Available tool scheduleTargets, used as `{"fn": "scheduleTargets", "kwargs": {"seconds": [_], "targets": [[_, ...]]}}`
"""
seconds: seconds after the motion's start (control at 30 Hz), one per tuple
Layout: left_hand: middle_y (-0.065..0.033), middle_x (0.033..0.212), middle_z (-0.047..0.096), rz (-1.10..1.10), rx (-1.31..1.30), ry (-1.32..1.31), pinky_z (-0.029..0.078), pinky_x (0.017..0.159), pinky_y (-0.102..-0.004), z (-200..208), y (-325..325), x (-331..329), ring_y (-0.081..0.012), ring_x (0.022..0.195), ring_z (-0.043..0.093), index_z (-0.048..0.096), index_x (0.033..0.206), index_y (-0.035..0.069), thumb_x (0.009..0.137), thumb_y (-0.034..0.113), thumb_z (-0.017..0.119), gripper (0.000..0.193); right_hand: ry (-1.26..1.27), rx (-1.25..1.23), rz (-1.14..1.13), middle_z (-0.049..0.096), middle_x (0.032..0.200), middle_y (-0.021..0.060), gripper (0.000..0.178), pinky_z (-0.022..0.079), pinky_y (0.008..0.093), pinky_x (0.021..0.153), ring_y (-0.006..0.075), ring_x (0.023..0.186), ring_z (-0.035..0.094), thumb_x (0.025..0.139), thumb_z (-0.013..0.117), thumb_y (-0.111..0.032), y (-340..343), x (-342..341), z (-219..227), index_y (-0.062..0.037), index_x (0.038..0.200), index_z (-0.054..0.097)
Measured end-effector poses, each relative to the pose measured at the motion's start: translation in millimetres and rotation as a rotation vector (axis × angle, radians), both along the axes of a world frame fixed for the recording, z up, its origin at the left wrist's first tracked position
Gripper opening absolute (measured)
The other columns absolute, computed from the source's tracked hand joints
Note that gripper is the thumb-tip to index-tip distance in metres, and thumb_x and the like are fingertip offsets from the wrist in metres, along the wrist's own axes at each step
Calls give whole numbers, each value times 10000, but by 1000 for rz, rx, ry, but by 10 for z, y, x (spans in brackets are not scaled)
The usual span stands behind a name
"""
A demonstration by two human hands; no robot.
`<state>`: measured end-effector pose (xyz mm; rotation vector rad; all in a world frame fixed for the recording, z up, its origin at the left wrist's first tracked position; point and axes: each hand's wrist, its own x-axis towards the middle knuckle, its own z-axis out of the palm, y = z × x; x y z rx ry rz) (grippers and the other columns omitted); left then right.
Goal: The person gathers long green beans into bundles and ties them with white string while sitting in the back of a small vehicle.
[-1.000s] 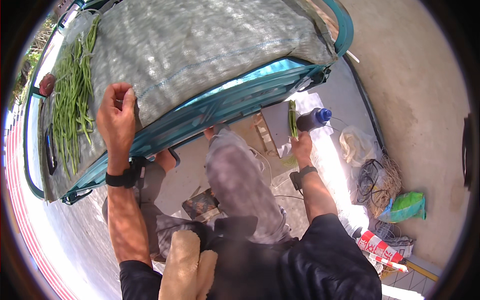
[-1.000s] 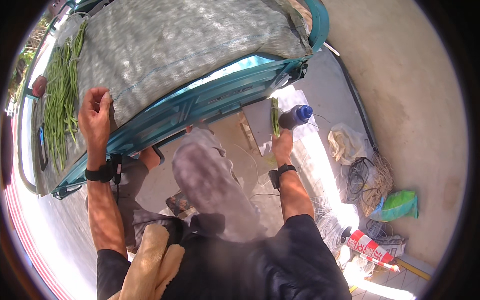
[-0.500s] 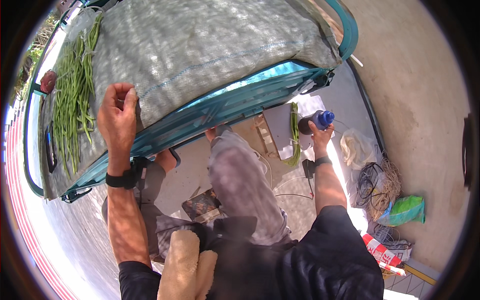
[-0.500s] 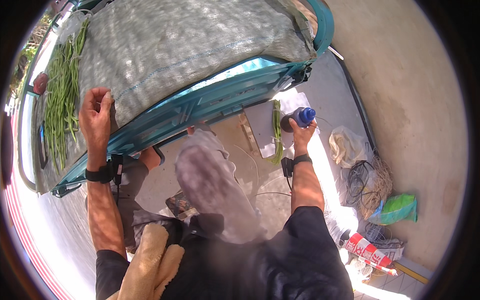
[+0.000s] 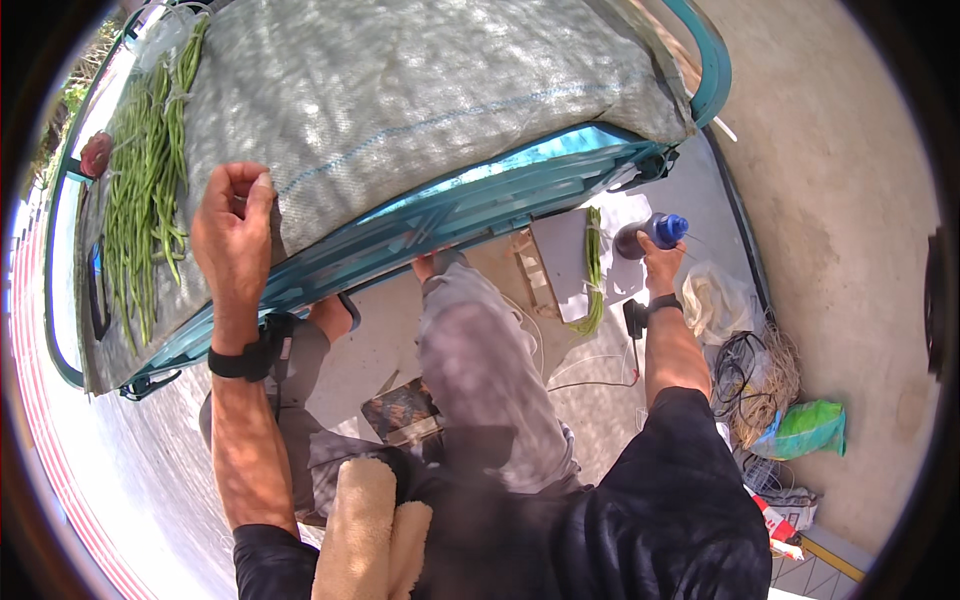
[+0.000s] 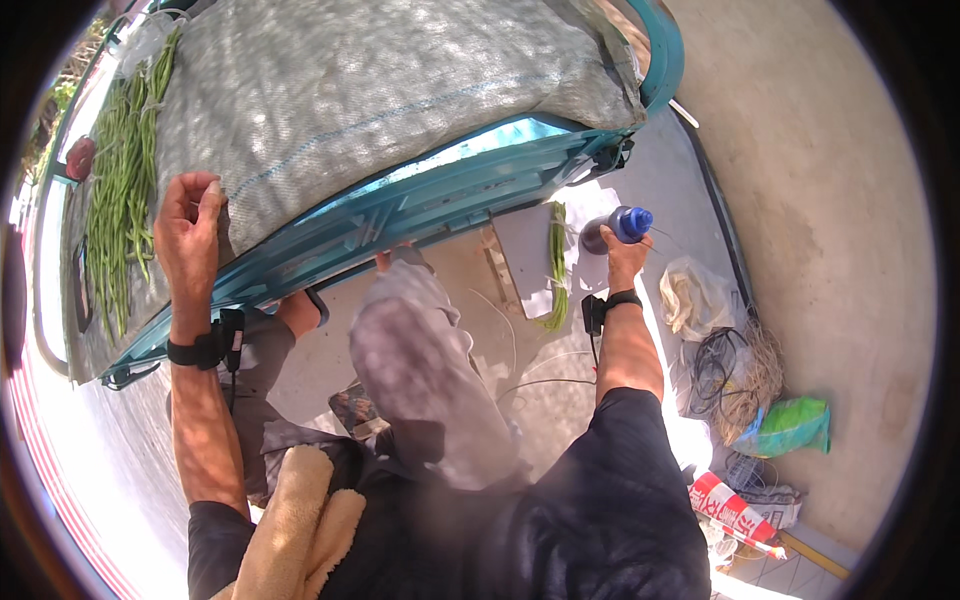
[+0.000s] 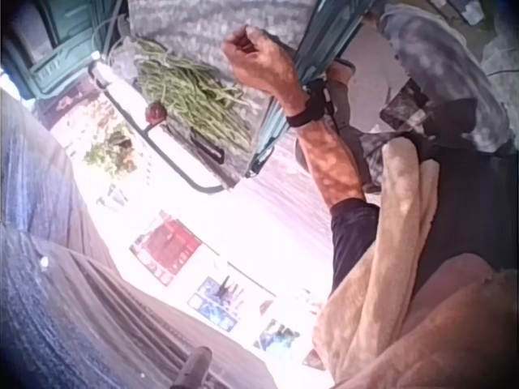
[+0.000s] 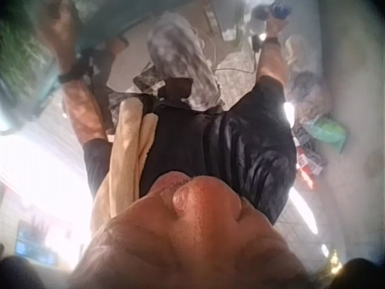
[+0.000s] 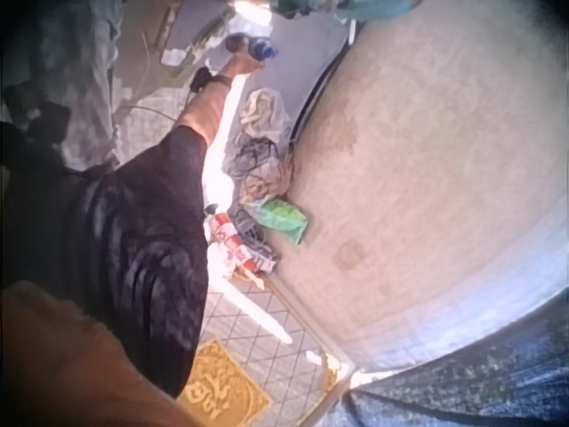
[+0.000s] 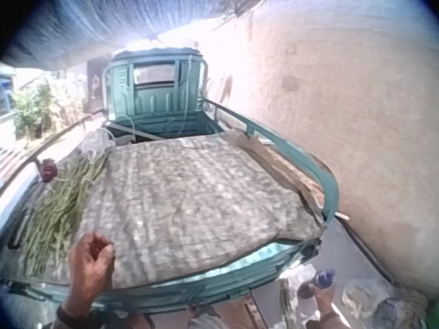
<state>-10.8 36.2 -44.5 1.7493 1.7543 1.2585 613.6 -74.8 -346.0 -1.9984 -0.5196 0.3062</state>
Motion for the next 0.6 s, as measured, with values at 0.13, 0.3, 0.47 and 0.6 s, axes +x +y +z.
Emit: {"fn": "scheduleTargets", "kwargs": {"seconds": [0.13,0.3,0.47,0.6], "targets": [[8,835,686,19,-10,25,507,677,-239,6,-7,-4,-72,722,607,696,1023,57,958,123,708,94,76,24,41,669,1164,120,910,531,375,958,245,1033,671,591,1003,-235,-13,32,-59,-24,1312,489],[6,829,681,14,5,12,505,675,-243,19,5,-18,-76,713,599,696,1021,57,954,129,712,100,-231,-392,103,681,947,113,650,557,333,736,183,818,670,693,961,-293,-377,-54,-260,36,1117,596],[0,824,678,31,6,43,501,677,-247,-10,-21,-28,-82,709,595,696,1018,56,950,130,710,101,-57,-661,461,701,1044,195,732,550,436,901,331,973,692,639,930,-433,-751,-866,-252,36,1120,640],[20,859,660,10,-5,80,470,681,-219,22,-31,-30,-56,747,567,676,1049,41,996,126,668,100,-336,-857,553,711,1059,252,603,553,483,919,407,1016,694,707,847,-355,-848,-1055,-276,29,1118,628]]}}
